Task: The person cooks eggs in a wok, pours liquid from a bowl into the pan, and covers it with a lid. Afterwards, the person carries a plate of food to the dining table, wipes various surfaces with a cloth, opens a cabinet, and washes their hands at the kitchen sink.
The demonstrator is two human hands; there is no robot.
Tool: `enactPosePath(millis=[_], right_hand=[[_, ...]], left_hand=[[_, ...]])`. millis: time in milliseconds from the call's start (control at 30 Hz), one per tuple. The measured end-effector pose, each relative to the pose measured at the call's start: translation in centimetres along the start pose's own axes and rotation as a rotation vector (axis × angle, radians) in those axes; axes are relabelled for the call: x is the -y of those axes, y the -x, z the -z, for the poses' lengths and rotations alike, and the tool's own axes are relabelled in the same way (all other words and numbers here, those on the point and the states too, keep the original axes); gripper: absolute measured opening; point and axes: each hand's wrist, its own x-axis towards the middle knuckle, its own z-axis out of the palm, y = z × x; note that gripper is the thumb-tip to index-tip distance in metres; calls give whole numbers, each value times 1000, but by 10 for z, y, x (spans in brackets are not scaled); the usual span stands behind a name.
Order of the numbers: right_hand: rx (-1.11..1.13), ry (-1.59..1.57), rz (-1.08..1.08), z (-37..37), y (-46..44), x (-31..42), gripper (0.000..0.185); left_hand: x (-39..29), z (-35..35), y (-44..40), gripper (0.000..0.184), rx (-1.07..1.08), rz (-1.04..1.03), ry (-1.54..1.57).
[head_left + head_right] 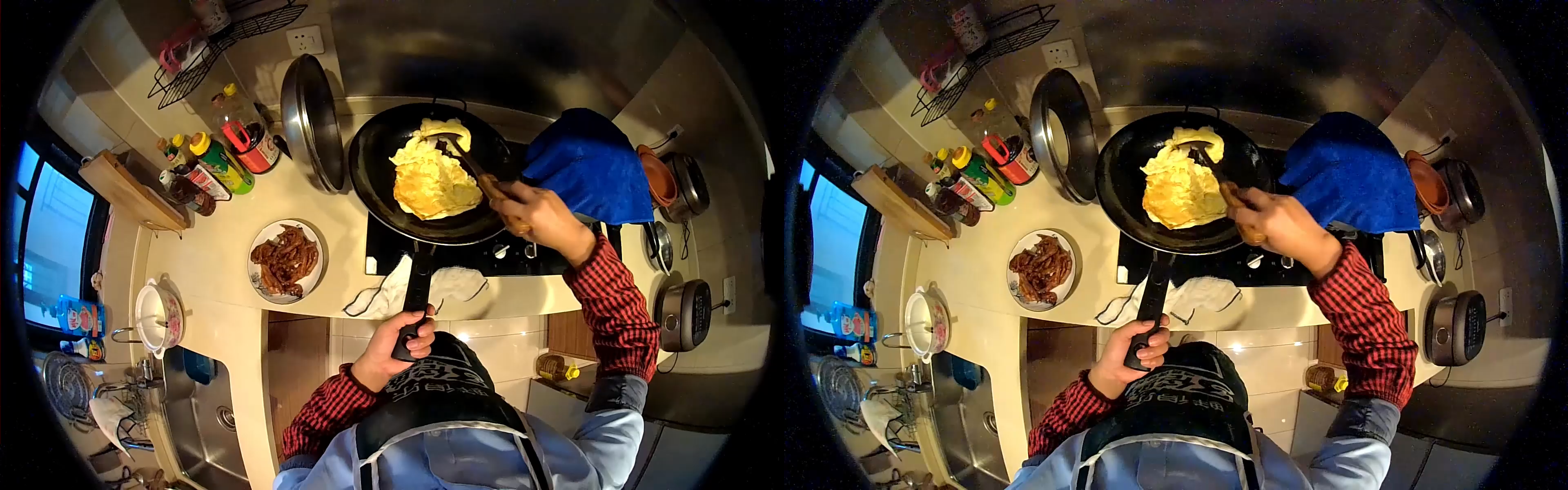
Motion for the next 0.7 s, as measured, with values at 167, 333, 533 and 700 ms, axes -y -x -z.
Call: enactPosePath(millis=[167, 333, 533, 700], right_hand=[[-336, -130, -215, 42, 2, -3, 20], [-529, -531, -655, 47, 15, -47, 15], [-700, -1029, -923, 4, 18, -94, 15], [-762, -1067, -788, -15, -25, -51, 15]], left_hand=[[-4, -2, 1, 15, 20, 26, -23], [-14, -11, 8, 18, -33, 44, -67], [-19, -4, 13, 20, -31, 54, -79], [-18, -4, 12, 21, -8, 54, -79]])
